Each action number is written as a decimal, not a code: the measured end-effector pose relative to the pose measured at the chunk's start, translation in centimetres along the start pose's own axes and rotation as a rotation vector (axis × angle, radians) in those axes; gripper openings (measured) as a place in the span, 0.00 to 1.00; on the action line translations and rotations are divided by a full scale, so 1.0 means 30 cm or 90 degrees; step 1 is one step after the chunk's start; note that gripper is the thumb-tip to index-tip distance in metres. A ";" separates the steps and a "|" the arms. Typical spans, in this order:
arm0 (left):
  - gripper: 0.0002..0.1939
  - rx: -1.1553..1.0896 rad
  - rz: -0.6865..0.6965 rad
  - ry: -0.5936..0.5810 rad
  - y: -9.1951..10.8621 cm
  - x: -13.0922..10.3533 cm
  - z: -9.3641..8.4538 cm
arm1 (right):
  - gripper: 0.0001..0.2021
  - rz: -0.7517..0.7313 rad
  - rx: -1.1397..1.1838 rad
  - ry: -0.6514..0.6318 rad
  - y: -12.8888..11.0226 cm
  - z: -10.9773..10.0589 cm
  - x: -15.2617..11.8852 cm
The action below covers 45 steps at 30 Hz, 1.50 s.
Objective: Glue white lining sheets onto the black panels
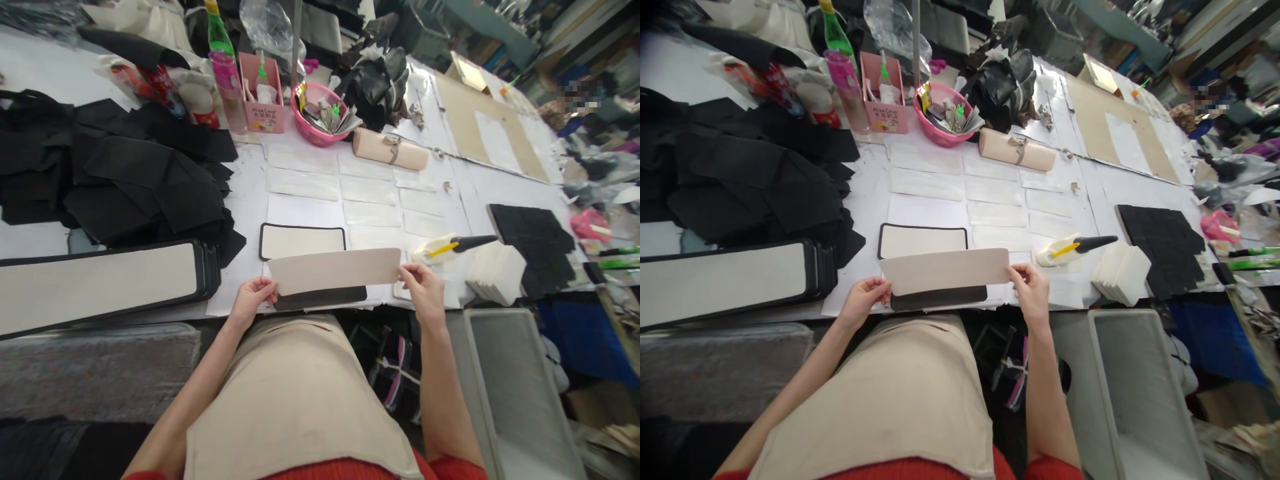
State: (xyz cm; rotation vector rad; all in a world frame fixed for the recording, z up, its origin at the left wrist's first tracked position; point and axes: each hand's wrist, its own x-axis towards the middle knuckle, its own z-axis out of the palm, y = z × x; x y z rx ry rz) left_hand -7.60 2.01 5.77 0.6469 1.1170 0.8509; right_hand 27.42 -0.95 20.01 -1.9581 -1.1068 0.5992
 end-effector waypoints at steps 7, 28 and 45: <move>0.18 0.127 -0.097 0.053 -0.035 -0.009 -0.023 | 0.21 0.208 -0.047 -0.098 0.321 0.138 -0.014; 0.17 0.205 -0.094 0.194 -0.099 0.028 0.003 | 0.12 0.264 -0.352 -0.176 0.446 0.277 0.050; 0.13 0.257 -0.053 0.243 -0.147 0.070 -0.001 | 0.12 0.268 -0.338 -0.190 0.489 0.289 0.064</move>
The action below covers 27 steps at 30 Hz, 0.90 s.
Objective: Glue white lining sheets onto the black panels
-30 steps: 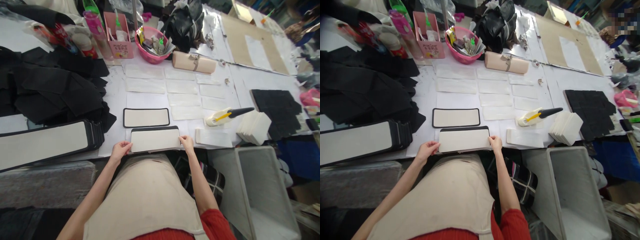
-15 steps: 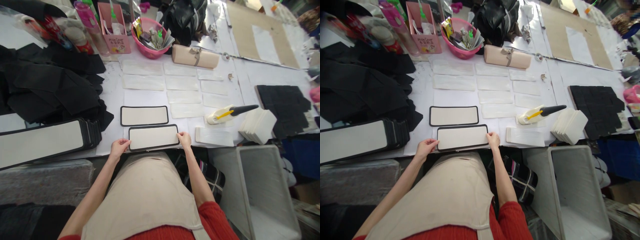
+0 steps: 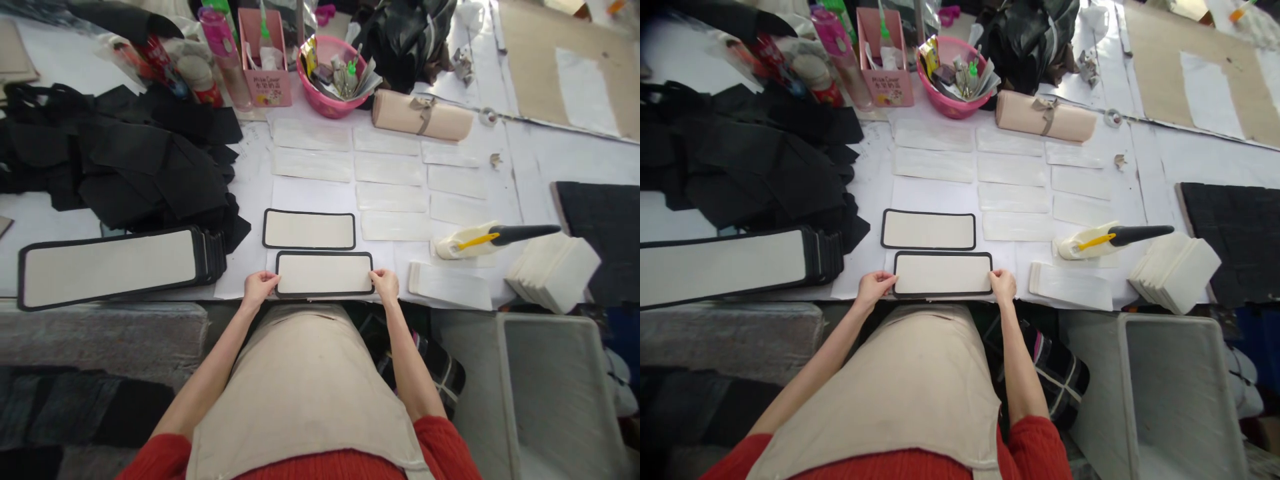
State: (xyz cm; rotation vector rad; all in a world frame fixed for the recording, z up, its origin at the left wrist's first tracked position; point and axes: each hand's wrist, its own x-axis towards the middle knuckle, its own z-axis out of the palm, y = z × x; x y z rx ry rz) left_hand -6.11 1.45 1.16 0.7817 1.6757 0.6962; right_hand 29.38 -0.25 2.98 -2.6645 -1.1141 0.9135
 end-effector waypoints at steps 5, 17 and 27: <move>0.13 0.007 0.001 0.004 -0.006 0.008 -0.001 | 0.13 -0.003 0.016 -0.002 0.011 0.009 0.016; 0.10 0.019 -0.025 -0.010 -0.005 0.015 0.004 | 0.13 -0.007 0.063 -0.004 0.050 0.035 0.045; 0.09 0.038 -0.020 -0.018 -0.007 0.032 0.001 | 0.14 0.000 0.086 0.000 0.064 0.049 0.064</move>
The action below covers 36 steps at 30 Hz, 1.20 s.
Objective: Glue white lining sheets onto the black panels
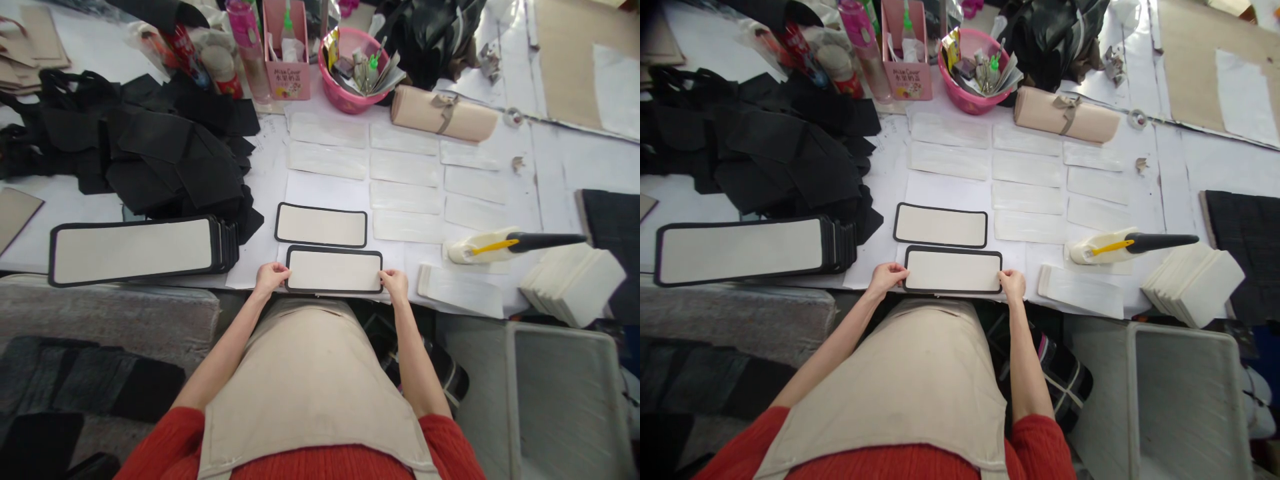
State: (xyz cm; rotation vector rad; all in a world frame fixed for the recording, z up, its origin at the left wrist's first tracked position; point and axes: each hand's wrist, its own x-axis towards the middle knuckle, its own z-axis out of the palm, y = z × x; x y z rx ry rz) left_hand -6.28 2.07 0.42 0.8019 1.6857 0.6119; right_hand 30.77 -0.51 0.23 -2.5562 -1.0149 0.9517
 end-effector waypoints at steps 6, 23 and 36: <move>0.09 0.021 -0.004 -0.003 -0.002 0.010 0.000 | 0.13 -0.001 0.009 0.003 0.003 0.005 0.005; 0.10 0.062 -0.044 0.001 0.022 0.003 0.000 | 0.10 0.019 0.008 0.009 -0.007 0.011 -0.007; 0.11 0.073 -0.051 -0.012 0.021 0.007 0.003 | 0.11 0.039 -0.041 0.007 -0.033 -0.005 -0.021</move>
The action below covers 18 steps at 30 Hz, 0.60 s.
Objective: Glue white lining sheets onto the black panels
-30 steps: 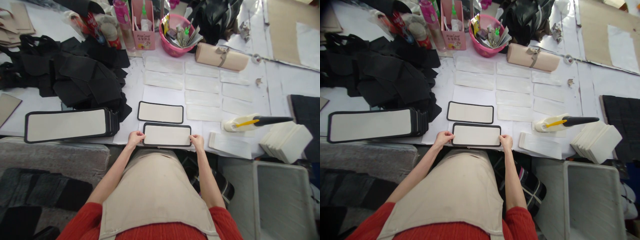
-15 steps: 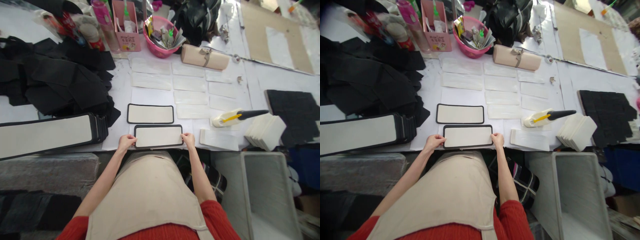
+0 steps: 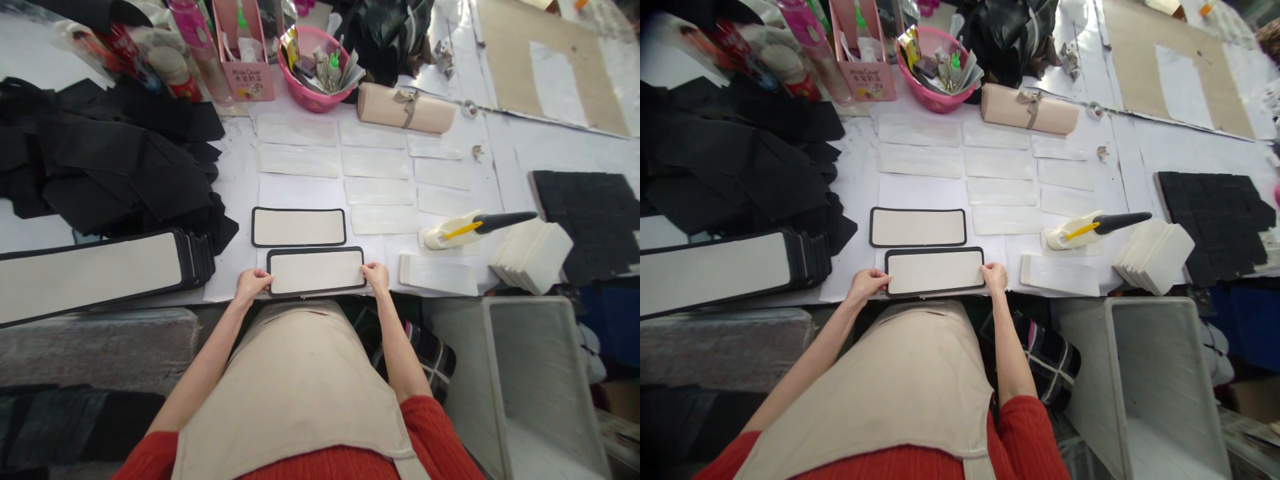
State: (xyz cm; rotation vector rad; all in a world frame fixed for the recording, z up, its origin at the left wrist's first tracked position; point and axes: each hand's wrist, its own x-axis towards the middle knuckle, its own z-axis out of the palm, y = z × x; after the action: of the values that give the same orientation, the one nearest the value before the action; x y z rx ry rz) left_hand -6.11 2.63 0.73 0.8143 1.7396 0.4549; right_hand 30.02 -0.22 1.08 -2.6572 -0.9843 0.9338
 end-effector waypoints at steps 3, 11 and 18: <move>0.10 0.012 0.004 0.004 0.006 -0.005 0.000 | 0.11 0.006 -0.016 0.003 -0.010 -0.002 -0.002; 0.10 0.005 0.016 -0.010 0.021 -0.017 -0.002 | 0.09 -0.013 -0.025 0.024 -0.018 -0.016 -0.021; 0.15 0.065 0.069 -0.027 0.016 -0.053 -0.056 | 0.16 -0.170 -0.051 0.196 -0.049 -0.013 -0.131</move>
State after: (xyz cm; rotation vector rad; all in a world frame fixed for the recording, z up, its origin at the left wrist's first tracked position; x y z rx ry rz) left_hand -7.30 1.97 2.66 0.9872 1.6955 0.4209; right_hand 27.15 -1.57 3.87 -2.5399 -1.2747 0.4233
